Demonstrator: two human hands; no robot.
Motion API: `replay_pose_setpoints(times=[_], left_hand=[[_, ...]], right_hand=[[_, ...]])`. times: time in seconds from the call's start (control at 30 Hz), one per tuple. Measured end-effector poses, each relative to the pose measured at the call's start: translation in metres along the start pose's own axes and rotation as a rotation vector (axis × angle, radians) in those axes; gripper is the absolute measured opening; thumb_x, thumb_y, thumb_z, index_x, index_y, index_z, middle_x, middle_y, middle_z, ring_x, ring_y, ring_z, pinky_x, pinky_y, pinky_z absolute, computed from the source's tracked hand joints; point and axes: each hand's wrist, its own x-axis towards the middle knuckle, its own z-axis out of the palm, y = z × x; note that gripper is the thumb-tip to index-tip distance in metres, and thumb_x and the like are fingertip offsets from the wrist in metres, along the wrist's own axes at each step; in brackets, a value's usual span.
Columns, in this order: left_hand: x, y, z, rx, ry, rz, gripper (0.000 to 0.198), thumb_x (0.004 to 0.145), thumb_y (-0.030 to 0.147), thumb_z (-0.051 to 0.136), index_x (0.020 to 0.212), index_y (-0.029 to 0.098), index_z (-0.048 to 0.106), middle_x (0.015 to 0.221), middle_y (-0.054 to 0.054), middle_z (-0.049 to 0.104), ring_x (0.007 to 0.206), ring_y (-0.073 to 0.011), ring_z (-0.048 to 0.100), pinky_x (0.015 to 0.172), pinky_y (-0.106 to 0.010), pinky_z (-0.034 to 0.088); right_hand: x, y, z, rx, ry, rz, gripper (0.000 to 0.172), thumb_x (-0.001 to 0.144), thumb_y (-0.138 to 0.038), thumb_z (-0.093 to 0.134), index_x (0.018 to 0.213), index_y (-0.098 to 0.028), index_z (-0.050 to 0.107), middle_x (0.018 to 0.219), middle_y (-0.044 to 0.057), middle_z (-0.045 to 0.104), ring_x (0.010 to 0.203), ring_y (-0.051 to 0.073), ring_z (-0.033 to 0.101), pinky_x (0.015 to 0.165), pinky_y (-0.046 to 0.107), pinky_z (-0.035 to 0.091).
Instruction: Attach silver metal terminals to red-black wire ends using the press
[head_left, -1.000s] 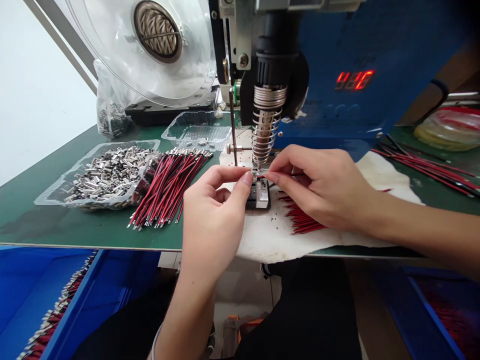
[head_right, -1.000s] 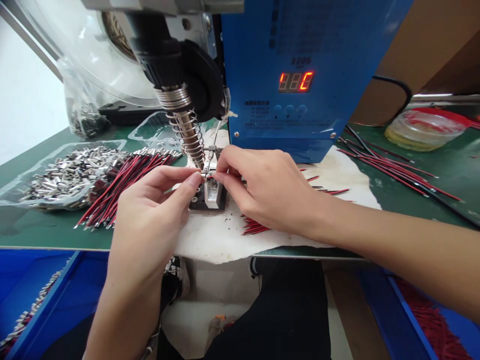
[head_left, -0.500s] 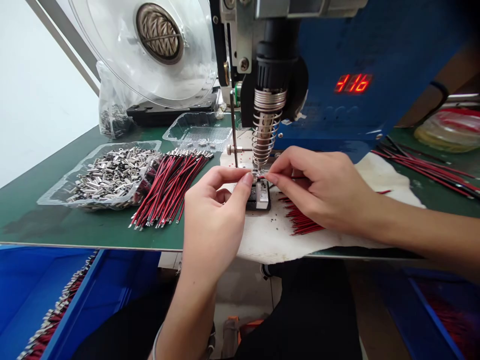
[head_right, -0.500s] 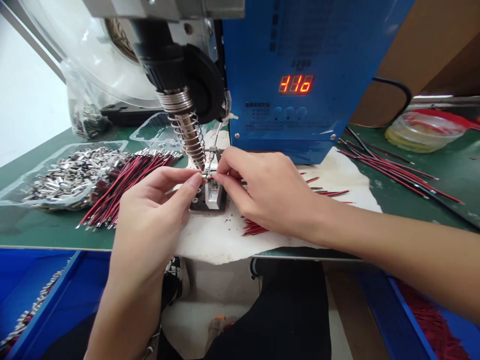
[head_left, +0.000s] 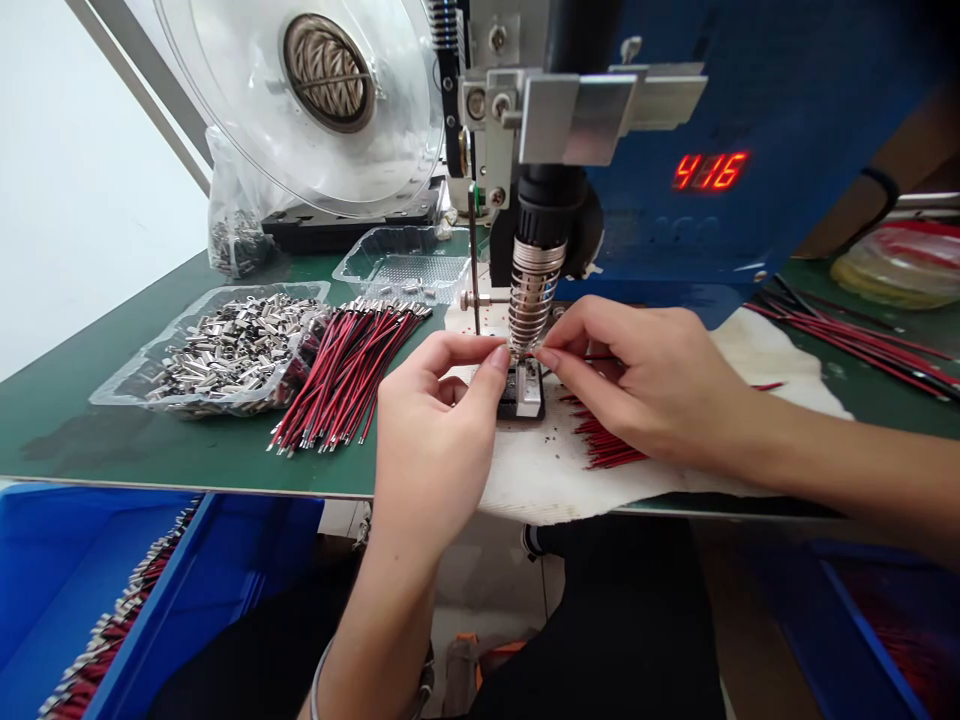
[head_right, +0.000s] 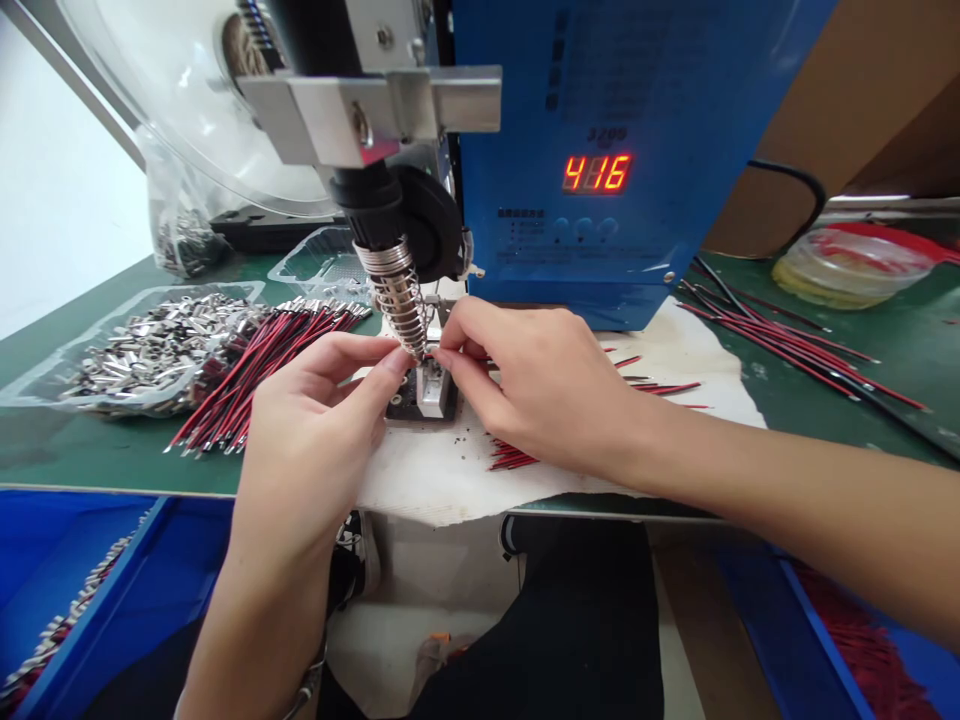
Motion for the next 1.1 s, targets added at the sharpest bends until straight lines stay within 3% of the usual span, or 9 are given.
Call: replay_pose_setpoints(times=[0.13, 0.37, 1.1], left_hand=[[-0.001, 0.0006, -0.0002, 0.007, -0.003, -0.021, 0.01, 0.095, 0.03, 0.086, 0.091, 0.023, 0.082, 0.066, 0.003, 0.06, 0.052, -0.0072, 0.037, 0.048, -0.023, 0.023], [-0.0005, 0.0031, 0.0007, 0.016, -0.003, -0.027, 0.011, 0.095, 0.03, 0.085, 0.089, 0.022, 0.08, 0.061, 0.004, 0.055, 0.049, -0.007, 0.035, 0.046, -0.024, 0.02], [-0.0007, 0.0031, -0.0003, 0.015, -0.003, -0.023, 0.011, 0.096, 0.03, 0.085, 0.09, 0.022, 0.082, 0.061, 0.004, 0.055, 0.049, -0.0065, 0.034, 0.046, -0.024, 0.018]], right_hand=[[-0.0008, -0.0002, 0.0005, -0.007, 0.007, -0.006, 0.015, 0.108, -0.029, 0.06, 0.094, -0.024, 0.066, 0.071, -0.002, 0.071, 0.056, 0.015, 0.058, 0.061, 0.031, 0.04], [-0.0006, 0.0001, -0.0003, -0.025, 0.009, -0.009, 0.015, 0.108, -0.029, 0.061, 0.095, -0.024, 0.065, 0.07, -0.003, 0.07, 0.055, 0.015, 0.058, 0.06, 0.03, 0.039], [-0.0025, 0.0038, 0.0016, -0.011, 0.026, -0.051, 0.015, 0.11, -0.027, 0.061, 0.096, -0.023, 0.067, 0.074, -0.002, 0.072, 0.058, 0.015, 0.06, 0.062, 0.031, 0.041]])
